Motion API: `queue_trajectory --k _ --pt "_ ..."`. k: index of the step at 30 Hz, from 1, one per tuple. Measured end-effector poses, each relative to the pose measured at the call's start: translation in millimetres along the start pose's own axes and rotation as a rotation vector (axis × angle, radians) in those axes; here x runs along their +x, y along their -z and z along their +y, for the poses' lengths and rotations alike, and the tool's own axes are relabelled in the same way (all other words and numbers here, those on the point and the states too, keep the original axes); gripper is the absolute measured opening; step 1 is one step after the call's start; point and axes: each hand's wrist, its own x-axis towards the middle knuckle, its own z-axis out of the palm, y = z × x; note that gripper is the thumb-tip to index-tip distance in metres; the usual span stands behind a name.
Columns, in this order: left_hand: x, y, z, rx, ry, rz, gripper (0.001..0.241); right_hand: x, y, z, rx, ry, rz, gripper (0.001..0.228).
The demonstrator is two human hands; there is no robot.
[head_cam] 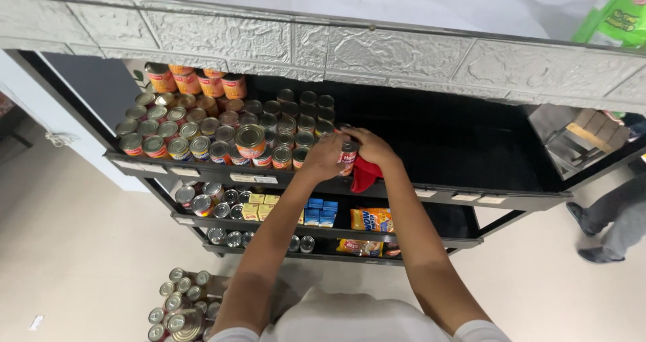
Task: Wiping canned goods with a cloth and organizing them on grocery store shelves.
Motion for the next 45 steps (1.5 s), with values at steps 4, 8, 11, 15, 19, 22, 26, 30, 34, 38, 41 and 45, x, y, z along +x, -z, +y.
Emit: queue_trajectory --k 4,8,11,15,19,22,26,30,34,38,41,45 --pt "-3.5 -15.8 -4.3 0.058 -0.092 0.084 0.073 15.2 -1.4 12.3 -0.041 0.042 0.013 0.061" --pt "-11.4 -41.0 -11.6 0.154 -0.140 0.163 0.084 30.0 -5.9 26.9 -0.109 -0.068 -0.060 0.056" --pt "-12.7 -31.7 -10.5 0.093 -0.092 0.164 0.072 28.1 -9.7 23.6 -0.130 -0.098 -0.054 0.055" --pt "-5.7 -14.5 1.5 0.087 -0.019 0.138 0.066 10.3 -13.2 0.6 -0.061 -0.134 -0.015 0.057" --pt "-3.3 -14.1 23.2 0.110 0.157 -0.163 0.067 -13.3 -18.4 3.1 0.033 -0.113 -0.022 0.066" --pt "-18.4 -0.6 40.8 0.123 0.191 -0.136 0.063 -40.4 -19.4 -5.6 0.260 -0.034 0.121 0.068" --pt "-50.5 10.0 53.7 -0.022 0.060 0.213 0.037 -64.7 -27.9 -18.9 0.003 0.145 0.846 0.031" --pt "-99.3 19.6 73.7 -0.449 0.016 0.619 0.030 -106.0 -42.9 -84.3 0.362 0.359 1.210 0.017" --pt "-152.9 -0.2 73.4 -0.703 0.153 0.658 0.037 -110.9 -110.2 -130.0 0.785 0.345 0.969 0.021" --pt "-215.3 -23.6 53.2 -0.400 0.603 0.781 0.028 -101.9 -190.0 -147.0 1.056 0.194 0.310 0.042" --pt "-275.0 -45.8 37.6 -0.172 0.824 0.759 0.033 -104.5 -248.3 -142.1 1.174 -0.056 -0.113 0.042" --pt "-346.3 -83.6 59.6 -0.223 1.202 0.782 0.054 -126.4 -298.3 -142.9 1.206 -0.330 -0.373 0.051"
